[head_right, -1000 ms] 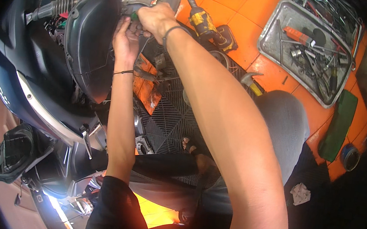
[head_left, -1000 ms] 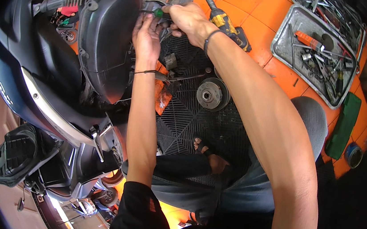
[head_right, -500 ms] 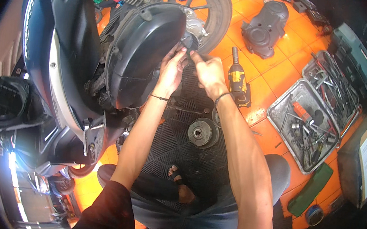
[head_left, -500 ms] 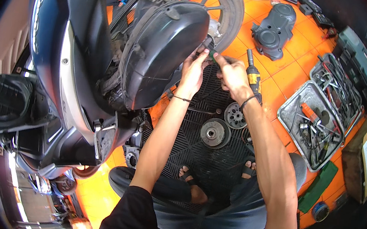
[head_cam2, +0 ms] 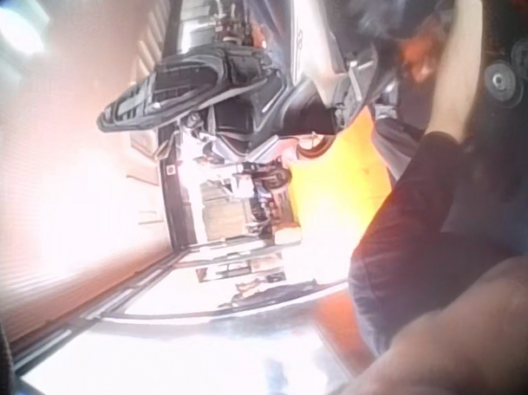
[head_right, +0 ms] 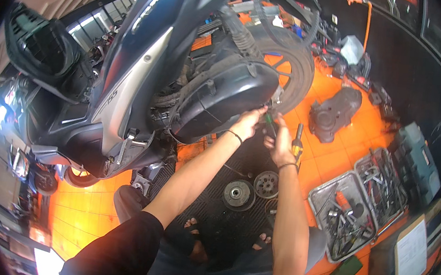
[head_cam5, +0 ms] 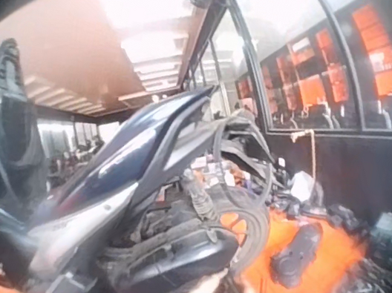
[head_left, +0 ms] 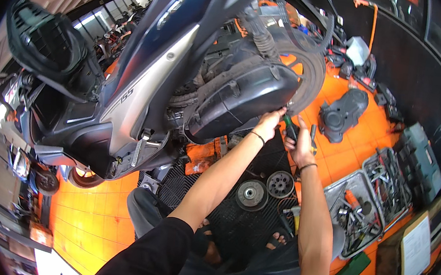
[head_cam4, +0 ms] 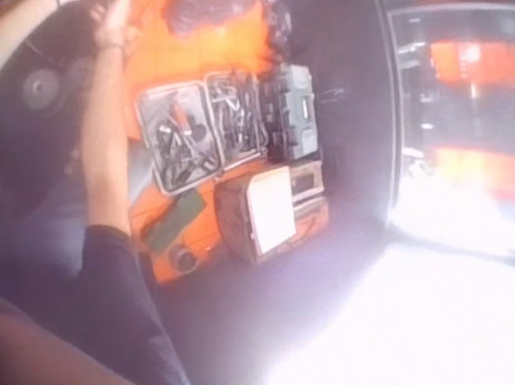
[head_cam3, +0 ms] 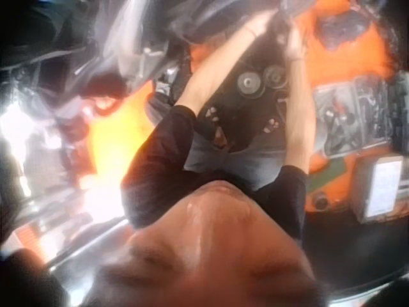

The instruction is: The person removes several screws from a black plastic motorcycle engine cover using a screwdriver and an electric drill, then pulls the cover off to reveal an air filter and handles various tools from a metal tray on the floor.

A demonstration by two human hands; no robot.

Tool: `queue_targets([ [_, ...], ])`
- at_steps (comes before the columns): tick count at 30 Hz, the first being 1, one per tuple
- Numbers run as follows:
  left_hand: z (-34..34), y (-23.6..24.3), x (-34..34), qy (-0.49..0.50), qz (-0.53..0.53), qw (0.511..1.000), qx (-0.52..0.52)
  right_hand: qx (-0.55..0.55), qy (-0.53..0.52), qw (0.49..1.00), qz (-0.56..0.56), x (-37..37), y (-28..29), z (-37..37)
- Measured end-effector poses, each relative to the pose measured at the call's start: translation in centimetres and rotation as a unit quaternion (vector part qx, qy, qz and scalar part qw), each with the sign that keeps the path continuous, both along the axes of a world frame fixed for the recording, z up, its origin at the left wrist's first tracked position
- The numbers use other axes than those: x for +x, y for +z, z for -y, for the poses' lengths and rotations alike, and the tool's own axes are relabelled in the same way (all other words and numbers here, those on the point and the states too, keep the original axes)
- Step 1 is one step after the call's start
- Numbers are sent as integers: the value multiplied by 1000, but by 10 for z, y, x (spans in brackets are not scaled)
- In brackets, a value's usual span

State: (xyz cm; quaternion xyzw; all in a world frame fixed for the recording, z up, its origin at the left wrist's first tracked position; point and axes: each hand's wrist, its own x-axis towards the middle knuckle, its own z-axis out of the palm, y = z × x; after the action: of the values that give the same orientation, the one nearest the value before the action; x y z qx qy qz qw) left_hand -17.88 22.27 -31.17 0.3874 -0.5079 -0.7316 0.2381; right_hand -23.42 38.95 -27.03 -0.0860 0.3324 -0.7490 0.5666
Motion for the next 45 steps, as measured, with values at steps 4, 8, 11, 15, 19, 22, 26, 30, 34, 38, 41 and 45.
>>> queue_targets([
  [4,-12,9,10,6,1,1000,2,54,126,991,-8,3,14,-6],
  [8,-32,21,6,-2,1,1000,-17,98,47,961,-256,2,0,-7],
  [11,-47,23,-3,-39,17,999,-25,227,-110,553,-794,-5,-16,-16],
  [15,-48,20,-17,-12,-15,1000,-2,233,-205,456,-834,2,-14,-10],
  [19,-36,16,-14,-36,-13,999,10,58,-94,926,-361,-28,-16,-12],
  [22,-39,12,-14,-12,-49,999,9,57,63,996,-33,-28,-3,-22],
  [26,-47,9,-14,-9,-143,990,-13,151,-11,902,-405,-21,-6,-15],
  [30,-70,5,-13,76,-102,991,-42,250,-189,437,-843,13,-10,-8],
  [34,-102,26,-16,-6,31,997,-74,300,-201,494,-791,3,-14,-16],
  [38,-74,28,-19,-47,-17,990,-134,183,-324,618,-692,-26,-37,-4],
  [41,-54,7,-1,-31,-8,993,-115,126,-123,968,-180,-3,-7,-12],
  [45,-65,18,-12,-17,-117,988,-101,41,68,990,113,-49,-19,-25],
])
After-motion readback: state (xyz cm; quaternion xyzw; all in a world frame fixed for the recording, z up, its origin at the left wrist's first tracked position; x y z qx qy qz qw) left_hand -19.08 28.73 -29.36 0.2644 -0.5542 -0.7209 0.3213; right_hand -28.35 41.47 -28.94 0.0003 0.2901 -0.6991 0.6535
